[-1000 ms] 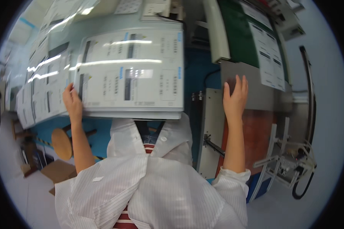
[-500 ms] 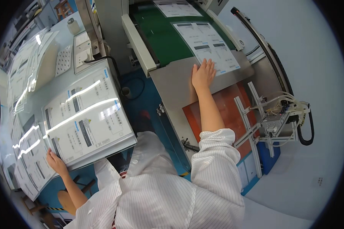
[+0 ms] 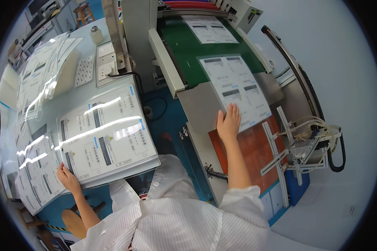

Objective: Sorting and inspecting paper forms at a processing machine in a clean manufacturing environment.

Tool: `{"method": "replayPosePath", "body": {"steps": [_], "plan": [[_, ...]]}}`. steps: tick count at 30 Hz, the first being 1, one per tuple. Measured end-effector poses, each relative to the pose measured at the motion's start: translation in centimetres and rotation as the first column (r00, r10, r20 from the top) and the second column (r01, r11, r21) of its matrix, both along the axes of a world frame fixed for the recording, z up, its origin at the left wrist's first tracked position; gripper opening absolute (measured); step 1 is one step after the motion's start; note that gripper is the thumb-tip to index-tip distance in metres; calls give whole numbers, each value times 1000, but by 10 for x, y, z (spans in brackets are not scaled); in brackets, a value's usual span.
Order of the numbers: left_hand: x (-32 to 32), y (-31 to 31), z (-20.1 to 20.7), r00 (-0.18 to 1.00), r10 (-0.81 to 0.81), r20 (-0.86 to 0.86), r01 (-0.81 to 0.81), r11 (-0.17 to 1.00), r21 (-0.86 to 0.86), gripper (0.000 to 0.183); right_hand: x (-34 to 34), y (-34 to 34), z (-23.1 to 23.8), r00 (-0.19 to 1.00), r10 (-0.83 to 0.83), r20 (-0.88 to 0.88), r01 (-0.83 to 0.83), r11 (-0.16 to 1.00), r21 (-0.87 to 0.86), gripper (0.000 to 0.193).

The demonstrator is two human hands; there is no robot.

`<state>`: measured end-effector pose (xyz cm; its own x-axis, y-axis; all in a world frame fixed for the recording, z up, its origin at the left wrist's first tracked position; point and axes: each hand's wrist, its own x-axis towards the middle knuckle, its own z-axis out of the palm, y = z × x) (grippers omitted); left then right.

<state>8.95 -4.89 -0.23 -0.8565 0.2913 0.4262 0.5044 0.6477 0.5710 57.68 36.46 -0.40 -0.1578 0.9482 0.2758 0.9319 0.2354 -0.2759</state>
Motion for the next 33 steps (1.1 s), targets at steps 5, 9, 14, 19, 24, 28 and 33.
{"method": "replayPosePath", "body": {"steps": [5, 9, 14, 19, 24, 28, 33], "plan": [[-2, -1, 0, 1000, -27, 2, 27, 1000, 6, 28, -2, -69, 39, 982, 188, -1, -187, 974, -126, 74], [-2, -6, 2, 998, -34, -47, 34, 999, -3, 27, 12, -66, 34, 956, 270, 114, -256, 959, -124, 57], [8, 0, 13, 1000, -27, -9, 28, 998, 64, 23, -44, -76, 62, 967, 178, -180, -196, 976, -90, 40], [14, 2, 34, 998, -24, -56, 32, 990, 141, 21, -107, -136, 94, 803, 554, -221, -543, 832, 110, 39], [13, -5, 67, 926, -186, 327, 23, 896, 444, 29, -160, -174, 87, 310, 945, 101, -934, 283, 216, 39], [1, -17, 89, 184, -813, 553, -344, 474, 811, 43, -186, -186, 77, 128, 984, 122, -982, 108, 156, 38], [1, -29, 76, 426, -587, 689, -165, 698, 697, 29, -190, -186, 73, 118, 983, 144, -984, 96, 152, 35]]}}
